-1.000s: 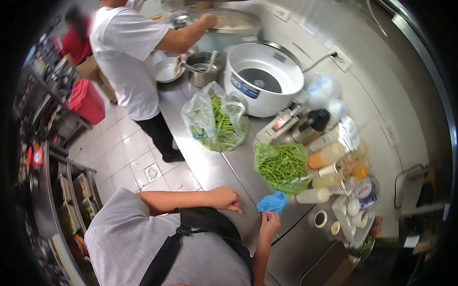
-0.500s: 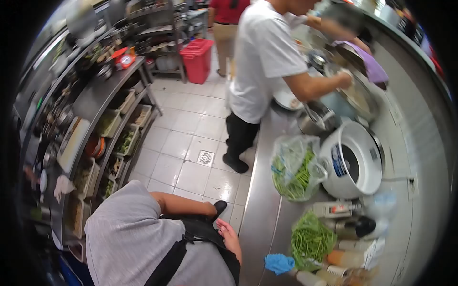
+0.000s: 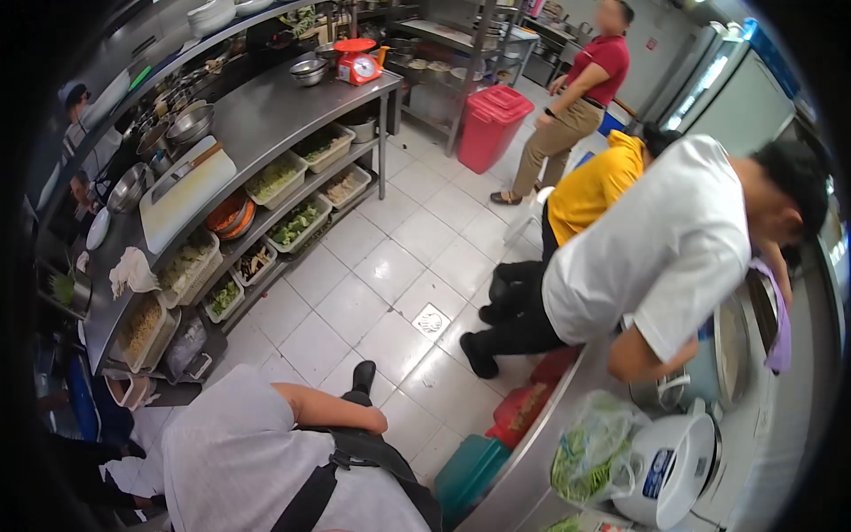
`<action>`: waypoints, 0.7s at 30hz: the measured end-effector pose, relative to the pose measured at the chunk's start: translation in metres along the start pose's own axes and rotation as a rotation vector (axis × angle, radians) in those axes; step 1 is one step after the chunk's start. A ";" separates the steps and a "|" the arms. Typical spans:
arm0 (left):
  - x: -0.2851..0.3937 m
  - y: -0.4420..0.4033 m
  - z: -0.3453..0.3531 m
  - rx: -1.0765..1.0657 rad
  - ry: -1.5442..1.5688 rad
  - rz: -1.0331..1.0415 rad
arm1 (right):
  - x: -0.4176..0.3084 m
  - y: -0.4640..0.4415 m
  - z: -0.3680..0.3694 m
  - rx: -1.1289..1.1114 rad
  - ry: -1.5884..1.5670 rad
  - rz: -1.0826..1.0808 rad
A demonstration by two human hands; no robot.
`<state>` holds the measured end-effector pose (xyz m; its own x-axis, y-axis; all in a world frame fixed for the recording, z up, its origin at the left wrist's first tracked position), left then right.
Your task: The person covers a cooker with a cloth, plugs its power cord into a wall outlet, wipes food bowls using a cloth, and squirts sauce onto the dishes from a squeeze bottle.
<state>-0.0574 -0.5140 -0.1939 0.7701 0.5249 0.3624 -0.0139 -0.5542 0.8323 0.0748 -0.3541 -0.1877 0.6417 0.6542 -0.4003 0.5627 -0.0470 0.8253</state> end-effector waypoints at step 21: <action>-0.210 0.155 -0.082 0.280 0.729 -0.062 | -0.271 -0.074 -0.133 -0.179 0.348 -0.295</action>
Point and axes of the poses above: each hand's wrist, its own y-axis away from the middle knuckle, its own z-axis out of the palm, x = y × z, the point moved 5 cm from there along -y, towards the middle knuckle
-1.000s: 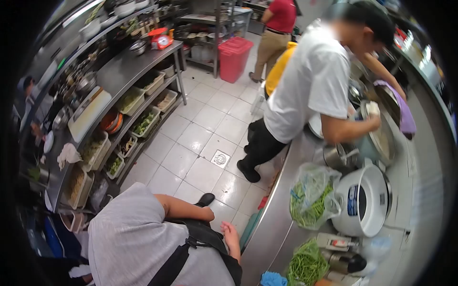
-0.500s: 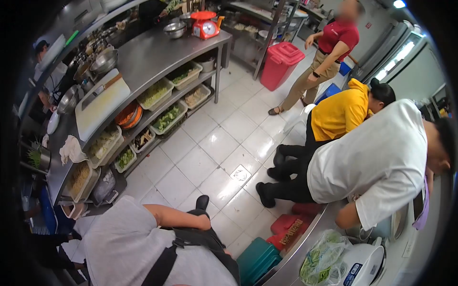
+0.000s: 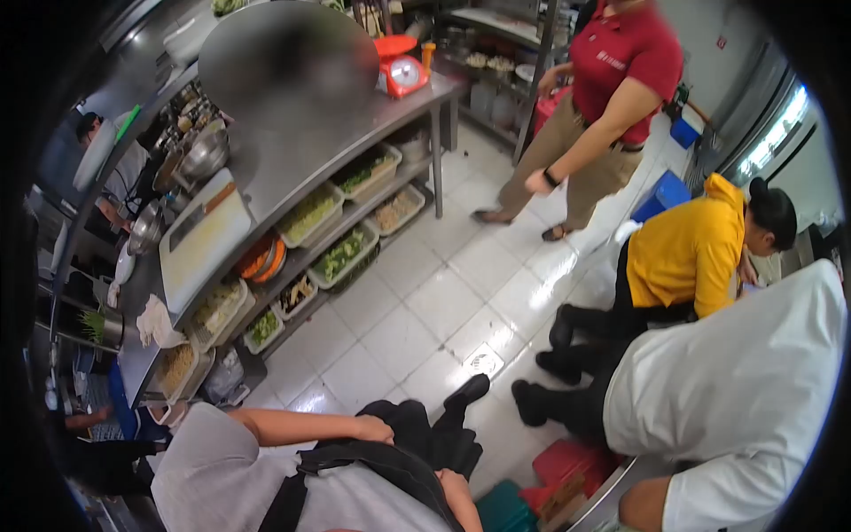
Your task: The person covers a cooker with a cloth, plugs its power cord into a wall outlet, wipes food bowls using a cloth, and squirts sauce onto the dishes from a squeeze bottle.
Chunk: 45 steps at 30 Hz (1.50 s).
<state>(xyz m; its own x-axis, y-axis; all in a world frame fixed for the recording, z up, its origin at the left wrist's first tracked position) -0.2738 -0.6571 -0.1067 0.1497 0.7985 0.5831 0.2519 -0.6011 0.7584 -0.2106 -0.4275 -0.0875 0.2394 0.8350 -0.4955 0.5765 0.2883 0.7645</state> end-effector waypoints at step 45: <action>-0.225 -0.338 -0.740 0.623 0.868 -0.461 | 0.059 -0.590 -0.797 -0.040 -0.338 0.159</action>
Point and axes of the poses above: each hand's wrist, its own y-axis away from the middle knuckle, its own z-axis out of the palm, x = y × z, the point moved 5 cm from there along -y, towards the middle knuckle
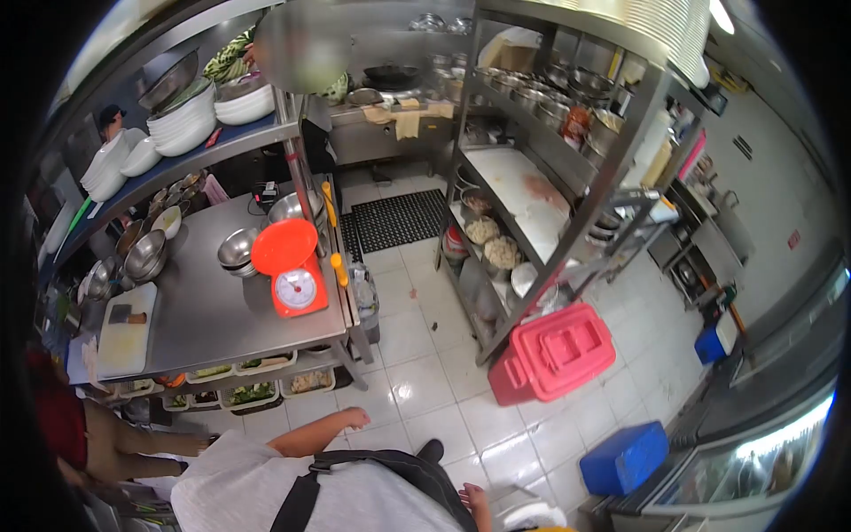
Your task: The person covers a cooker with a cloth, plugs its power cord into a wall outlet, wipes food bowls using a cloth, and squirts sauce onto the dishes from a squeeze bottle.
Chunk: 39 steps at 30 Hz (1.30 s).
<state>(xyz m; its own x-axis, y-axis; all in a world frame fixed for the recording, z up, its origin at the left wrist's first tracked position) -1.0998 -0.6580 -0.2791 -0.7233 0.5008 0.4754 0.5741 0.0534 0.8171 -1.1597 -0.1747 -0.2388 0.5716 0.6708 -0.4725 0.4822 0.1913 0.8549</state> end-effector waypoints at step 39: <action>0.294 0.083 -0.509 0.716 1.501 0.724 | -0.760 -0.423 0.067 -0.334 1.265 -0.681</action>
Point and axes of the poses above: each hand's wrist, its own y-axis away from the middle knuckle, its own z-axis out of the palm, x = y × z, the point moved 5 cm from there along -y, towards the middle knuckle
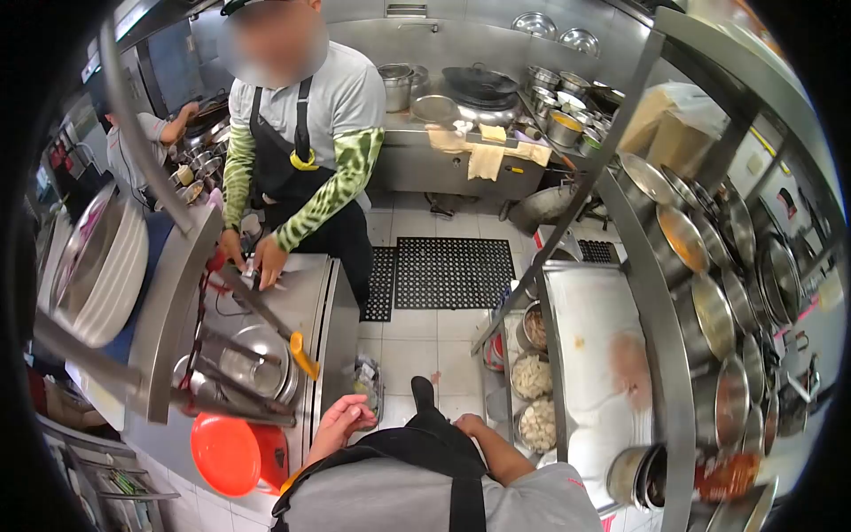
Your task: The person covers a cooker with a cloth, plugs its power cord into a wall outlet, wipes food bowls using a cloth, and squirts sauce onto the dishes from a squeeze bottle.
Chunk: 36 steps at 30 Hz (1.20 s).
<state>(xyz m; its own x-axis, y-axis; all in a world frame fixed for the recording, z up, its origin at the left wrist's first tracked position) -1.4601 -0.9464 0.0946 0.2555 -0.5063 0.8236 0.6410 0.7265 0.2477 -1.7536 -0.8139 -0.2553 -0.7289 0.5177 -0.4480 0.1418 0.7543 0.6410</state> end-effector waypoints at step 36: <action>0.043 -0.160 0.034 0.714 -0.536 0.216 | -0.116 -0.294 -0.185 -0.559 0.118 -0.203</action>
<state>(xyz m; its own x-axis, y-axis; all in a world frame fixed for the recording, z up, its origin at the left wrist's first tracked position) -1.5766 -1.0684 0.1080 -0.1665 -0.1726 0.9708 -0.0269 0.9850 0.1705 -1.8347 -1.1704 -0.2758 -0.7786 0.3131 -0.5438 -0.3577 0.4906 0.7946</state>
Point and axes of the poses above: each hand's wrist, its own y-axis away from the middle knuckle, its own z-axis out of the palm, x = y × z, the point moved 5 cm from there along -y, towards the middle knuckle
